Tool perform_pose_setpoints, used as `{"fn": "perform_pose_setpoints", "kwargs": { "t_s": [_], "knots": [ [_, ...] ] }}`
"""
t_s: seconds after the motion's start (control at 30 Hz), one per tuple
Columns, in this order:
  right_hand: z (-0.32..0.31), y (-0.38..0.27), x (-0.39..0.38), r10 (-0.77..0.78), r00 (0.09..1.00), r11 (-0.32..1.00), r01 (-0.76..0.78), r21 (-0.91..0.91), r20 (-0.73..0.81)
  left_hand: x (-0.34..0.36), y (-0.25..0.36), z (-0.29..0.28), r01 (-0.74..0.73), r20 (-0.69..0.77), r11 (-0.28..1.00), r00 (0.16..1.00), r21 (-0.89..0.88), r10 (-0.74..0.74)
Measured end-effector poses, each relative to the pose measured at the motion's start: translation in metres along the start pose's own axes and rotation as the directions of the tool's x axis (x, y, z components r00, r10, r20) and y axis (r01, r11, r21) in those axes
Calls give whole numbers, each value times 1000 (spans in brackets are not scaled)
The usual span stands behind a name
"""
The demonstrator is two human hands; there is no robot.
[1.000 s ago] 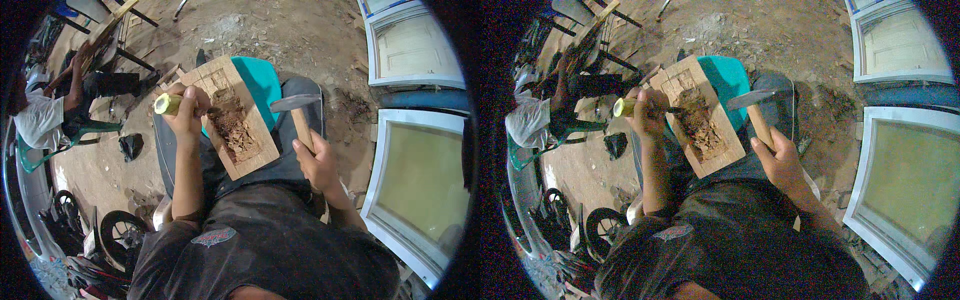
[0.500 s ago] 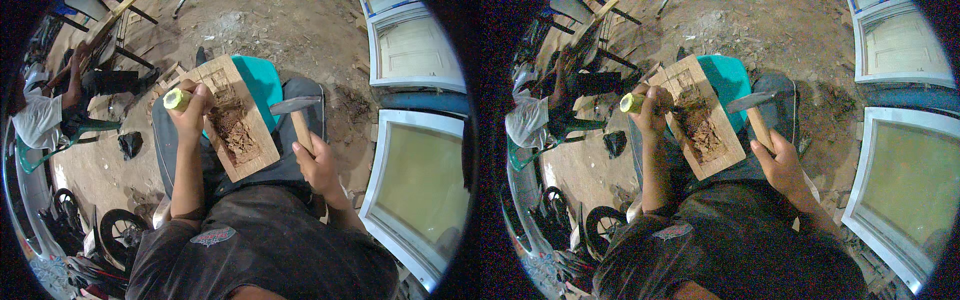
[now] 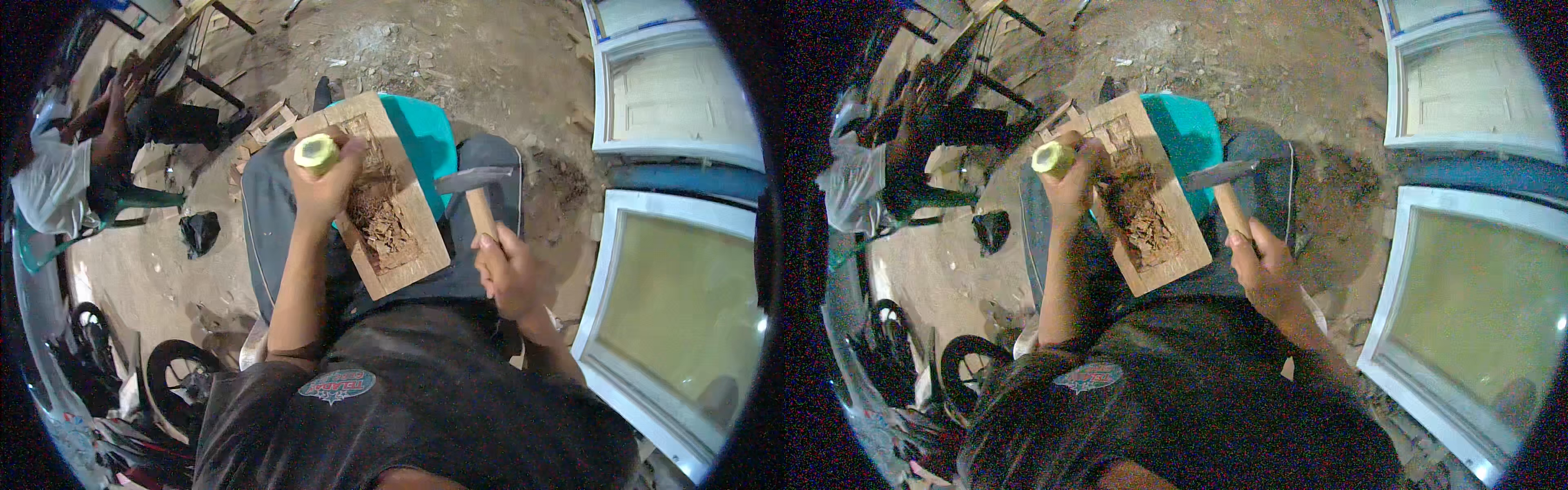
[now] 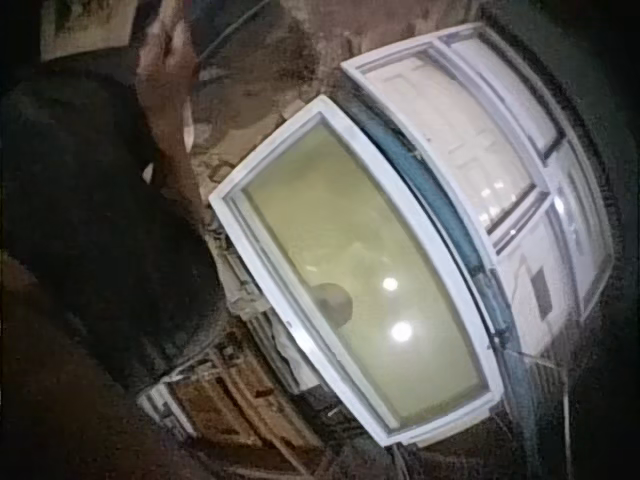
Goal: The person carves a hollow cavity into a rectangular wood block using a chisel and a hammer while sitting in a chair and supporting the wood on a bucket.
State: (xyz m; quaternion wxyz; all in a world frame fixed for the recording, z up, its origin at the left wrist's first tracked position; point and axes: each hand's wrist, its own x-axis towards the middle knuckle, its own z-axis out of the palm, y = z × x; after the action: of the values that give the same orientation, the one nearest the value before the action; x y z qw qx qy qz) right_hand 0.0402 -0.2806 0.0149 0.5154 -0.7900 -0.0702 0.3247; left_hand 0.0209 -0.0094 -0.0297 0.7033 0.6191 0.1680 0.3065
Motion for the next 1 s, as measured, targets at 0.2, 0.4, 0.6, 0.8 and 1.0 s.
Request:
{"fn": "perform_pose_setpoints", "kwargs": {
  "t_s": [0.2,0.4,0.6,0.8,1.0],
  "knots": [
    [-1,-45,-2,-113,992,989,117,-91,51,2,16,6,29,93,998,995,57,-34],
    [-5,-145,0,-424,905,897,423,-126,19,9,9,-3,-134,133,991,983,21,130],
    [11,-139,22,-542,803,552,564,-614,250,9,15,0,-173,194,984,967,37,163],
    [-21,-166,13,-605,796,794,601,-94,-15,12,14,0,-292,144,951,950,101,277],
    [7,-142,29,-741,562,192,701,-687,367,11,10,-5,-198,251,980,950,28,185]
  ]
}}
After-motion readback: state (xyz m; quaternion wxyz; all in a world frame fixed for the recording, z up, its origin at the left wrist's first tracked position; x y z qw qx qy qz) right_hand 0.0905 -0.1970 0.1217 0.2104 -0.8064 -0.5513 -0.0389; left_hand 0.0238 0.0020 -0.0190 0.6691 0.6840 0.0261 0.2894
